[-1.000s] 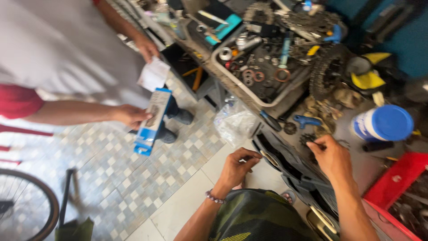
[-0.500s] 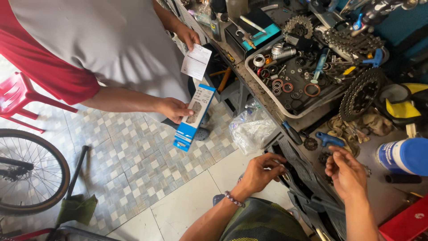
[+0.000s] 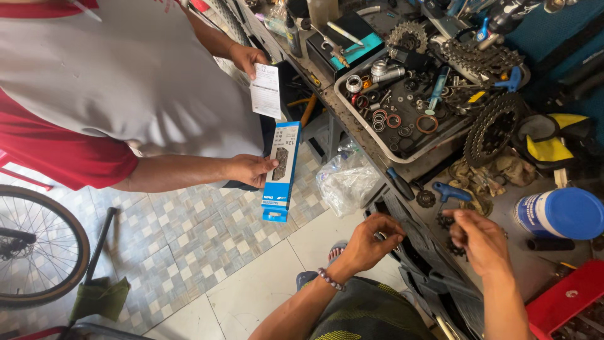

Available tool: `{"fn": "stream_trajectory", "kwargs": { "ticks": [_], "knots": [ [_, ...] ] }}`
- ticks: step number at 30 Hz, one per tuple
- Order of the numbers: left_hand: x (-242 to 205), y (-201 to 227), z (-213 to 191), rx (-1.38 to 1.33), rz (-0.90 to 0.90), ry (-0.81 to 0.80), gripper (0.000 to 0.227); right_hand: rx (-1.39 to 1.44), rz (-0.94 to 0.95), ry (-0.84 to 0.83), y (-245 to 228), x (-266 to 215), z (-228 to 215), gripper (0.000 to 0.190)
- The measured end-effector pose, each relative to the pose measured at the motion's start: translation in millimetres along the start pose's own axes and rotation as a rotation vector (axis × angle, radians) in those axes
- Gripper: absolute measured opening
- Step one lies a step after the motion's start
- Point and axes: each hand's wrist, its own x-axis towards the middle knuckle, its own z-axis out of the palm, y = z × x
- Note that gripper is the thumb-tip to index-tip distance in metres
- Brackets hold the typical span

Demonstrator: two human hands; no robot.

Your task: The person assembles small bicycle gears and sprockets on a workbench, using a pair of scissors to sort through a red bin of parts. They place selected components on the table and handle them with both hands.

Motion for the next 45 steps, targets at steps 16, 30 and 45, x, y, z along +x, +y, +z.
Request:
{"fn": "stream_trajectory", "kwargs": {
  "ticks": [16,30,45],
  "knots": [
    [-67.1,-26.1,-79.3,-0.103,-0.457,0.185,0.018,-0.403,-0.135,-0.639,-17.6,40.0,334.2,0.052],
    [-1.9,-43.7,-95.5,-0.253,-0.348,0.078,0.019,-0.265,-0.232,-0.231,-75.9,48.7,169.5,0.039],
    [39.2,41.0,-52.7,-0.470,-0.214,-0.044,0.031,-1.087,-0.209,0.232,-124.3,70.2,54.4,0.050]
  ]
}}
